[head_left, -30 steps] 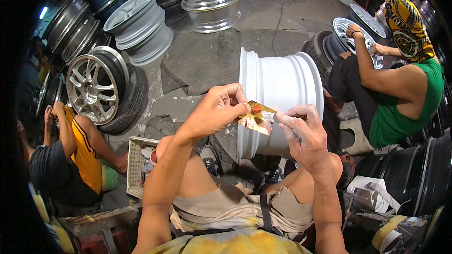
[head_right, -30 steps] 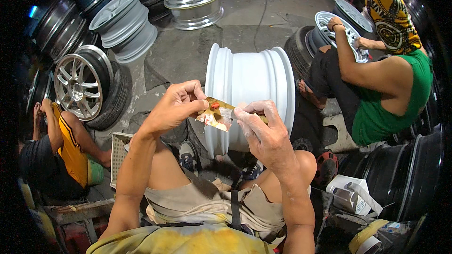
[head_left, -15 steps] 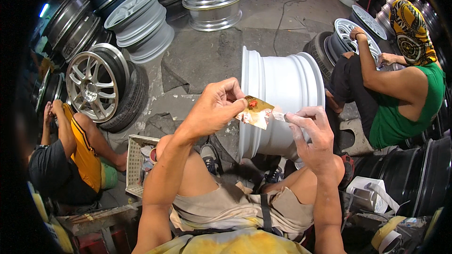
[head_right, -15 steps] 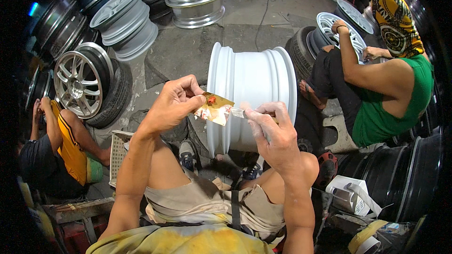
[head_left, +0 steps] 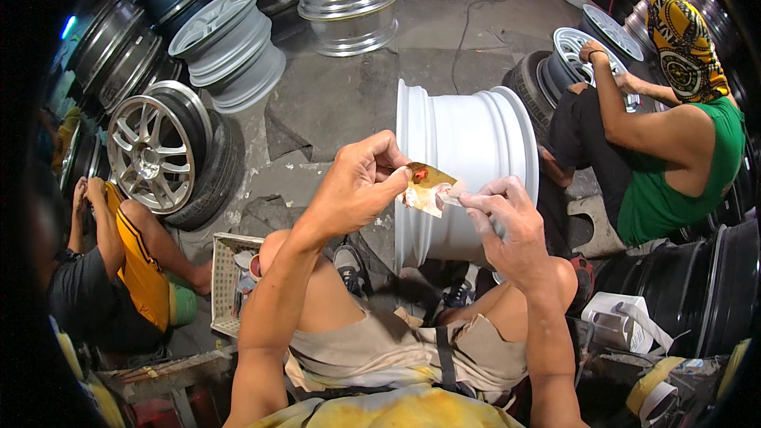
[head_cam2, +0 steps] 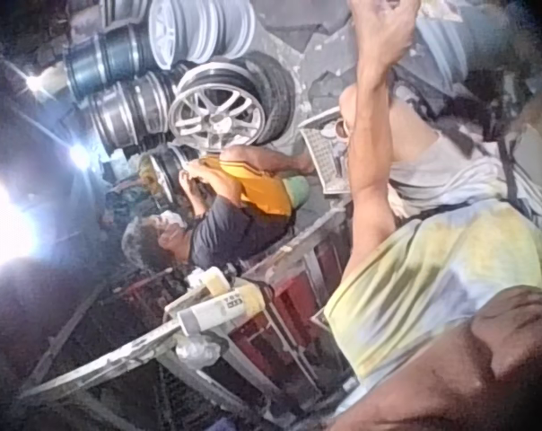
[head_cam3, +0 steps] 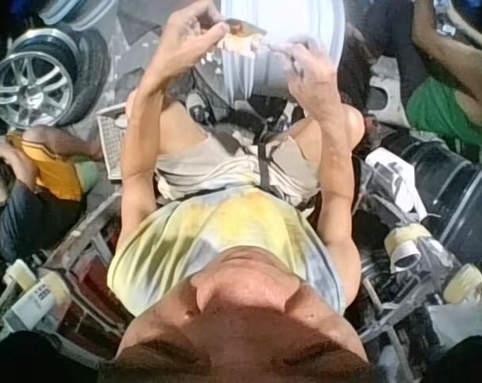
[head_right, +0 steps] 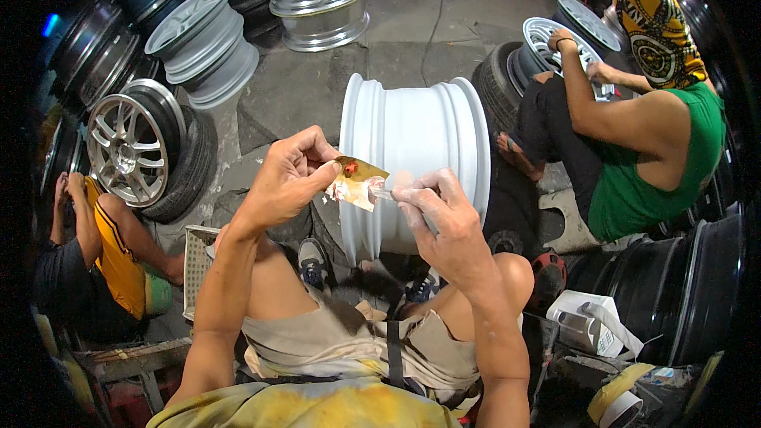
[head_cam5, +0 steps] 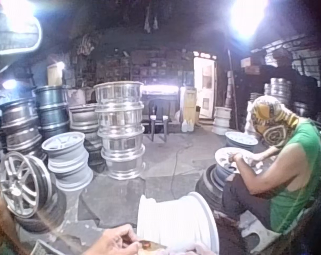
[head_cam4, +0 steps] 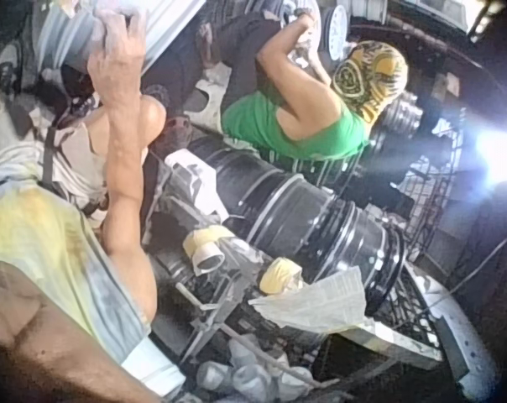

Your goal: The person sits on the floor in a workshop and uses a small metal spatula to apply a white filler compound to the surface of a white car wheel rim. They repeatedly scoop the compound from a small card and smooth it onto the rim's surface, occasionally wiping the tool with a cloth.

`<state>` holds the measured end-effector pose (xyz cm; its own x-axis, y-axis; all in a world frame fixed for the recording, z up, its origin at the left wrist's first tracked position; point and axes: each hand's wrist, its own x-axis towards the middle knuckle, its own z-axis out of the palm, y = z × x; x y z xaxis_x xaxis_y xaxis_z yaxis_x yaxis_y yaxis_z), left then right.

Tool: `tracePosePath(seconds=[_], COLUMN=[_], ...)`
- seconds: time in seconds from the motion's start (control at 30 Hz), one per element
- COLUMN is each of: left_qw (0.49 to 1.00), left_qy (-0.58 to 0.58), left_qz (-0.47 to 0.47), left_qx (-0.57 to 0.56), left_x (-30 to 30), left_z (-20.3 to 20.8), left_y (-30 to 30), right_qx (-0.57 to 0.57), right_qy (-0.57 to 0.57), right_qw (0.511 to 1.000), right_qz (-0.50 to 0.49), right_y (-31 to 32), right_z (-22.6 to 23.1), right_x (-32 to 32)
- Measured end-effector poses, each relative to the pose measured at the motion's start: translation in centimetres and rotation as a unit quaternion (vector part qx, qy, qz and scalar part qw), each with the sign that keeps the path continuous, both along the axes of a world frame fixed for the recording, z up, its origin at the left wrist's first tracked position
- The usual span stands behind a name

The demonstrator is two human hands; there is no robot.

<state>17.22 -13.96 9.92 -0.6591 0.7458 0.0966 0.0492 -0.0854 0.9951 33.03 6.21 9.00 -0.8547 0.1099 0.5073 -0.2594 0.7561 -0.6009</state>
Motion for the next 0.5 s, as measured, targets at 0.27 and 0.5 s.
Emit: tracePosePath(seconds=[0.27,0.5], left_qw=[1.000,0.998], left_qy=[0.013,-0.010], left_qz=[-0.007,-0.027], left_qx=[0.004,0.047], left_x=[-0.2,0.2], left_z=[-0.1,0.3], left_y=[-0.1,0.1], right_qx=[-0.059,-0.130], right_qy=[-0.012,-0.028], right_qw=[0.998,0.991], right_qz=[0.003,-0.002], right_y=[-0.2,0.7], right_z=[0.2,-0.8], right_x=[-0.1,-0.2])
